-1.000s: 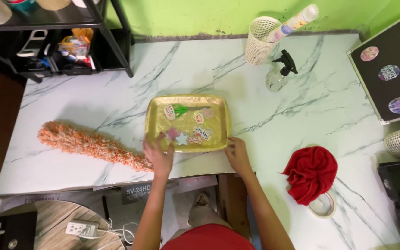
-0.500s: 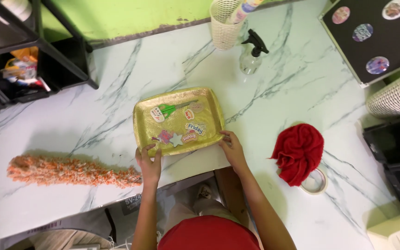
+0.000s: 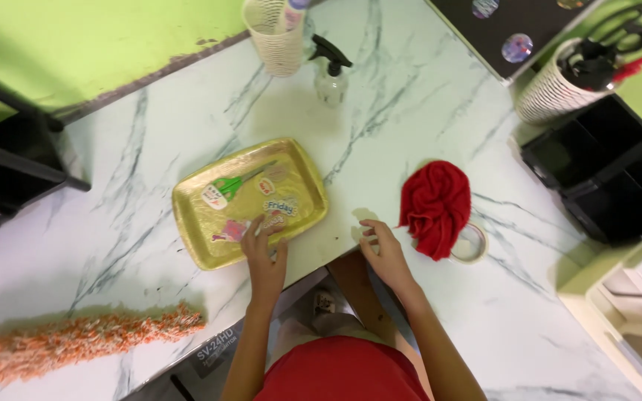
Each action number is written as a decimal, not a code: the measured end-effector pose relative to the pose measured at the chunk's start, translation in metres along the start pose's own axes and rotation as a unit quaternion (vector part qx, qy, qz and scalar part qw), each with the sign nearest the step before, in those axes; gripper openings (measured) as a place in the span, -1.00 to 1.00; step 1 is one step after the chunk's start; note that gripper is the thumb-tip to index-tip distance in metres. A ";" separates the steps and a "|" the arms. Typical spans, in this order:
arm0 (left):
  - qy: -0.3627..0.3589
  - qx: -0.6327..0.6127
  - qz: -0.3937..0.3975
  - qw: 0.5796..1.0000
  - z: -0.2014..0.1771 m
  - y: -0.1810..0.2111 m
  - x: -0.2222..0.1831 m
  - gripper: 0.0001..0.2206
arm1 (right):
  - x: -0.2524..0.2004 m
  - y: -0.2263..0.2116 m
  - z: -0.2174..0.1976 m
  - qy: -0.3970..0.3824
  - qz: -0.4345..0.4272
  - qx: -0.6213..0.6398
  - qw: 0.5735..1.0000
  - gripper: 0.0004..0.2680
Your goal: Cutting out individual stickers from a sheet using scissors and placing them on a tray.
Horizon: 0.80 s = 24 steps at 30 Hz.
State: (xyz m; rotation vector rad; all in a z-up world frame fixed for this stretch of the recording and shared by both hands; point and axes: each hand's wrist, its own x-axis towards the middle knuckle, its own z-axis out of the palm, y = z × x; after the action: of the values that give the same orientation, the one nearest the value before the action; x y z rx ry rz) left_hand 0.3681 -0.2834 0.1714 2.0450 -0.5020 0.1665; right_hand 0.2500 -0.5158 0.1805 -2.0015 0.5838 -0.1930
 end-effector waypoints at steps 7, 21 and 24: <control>-0.130 -0.135 0.029 0.982 0.022 0.037 0.006 -0.88 | -0.008 0.013 -0.058 0.203 -0.139 -0.277 0.929 -0.64; -0.248 -0.206 0.046 0.946 0.049 0.056 -0.011 -0.90 | 0.004 0.023 -0.038 0.208 -0.136 -0.218 0.944 -0.75; -0.280 -0.191 -0.029 0.940 0.040 0.067 -0.007 -0.66 | -0.010 -0.012 -0.028 0.238 -0.198 -0.164 0.937 -0.77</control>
State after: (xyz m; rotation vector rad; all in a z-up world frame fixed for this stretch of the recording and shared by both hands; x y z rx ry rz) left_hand 0.3309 -0.3448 0.2022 1.6990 -0.7543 -0.5305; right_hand 0.2352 -0.5283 0.2054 -2.4018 0.5261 -0.8963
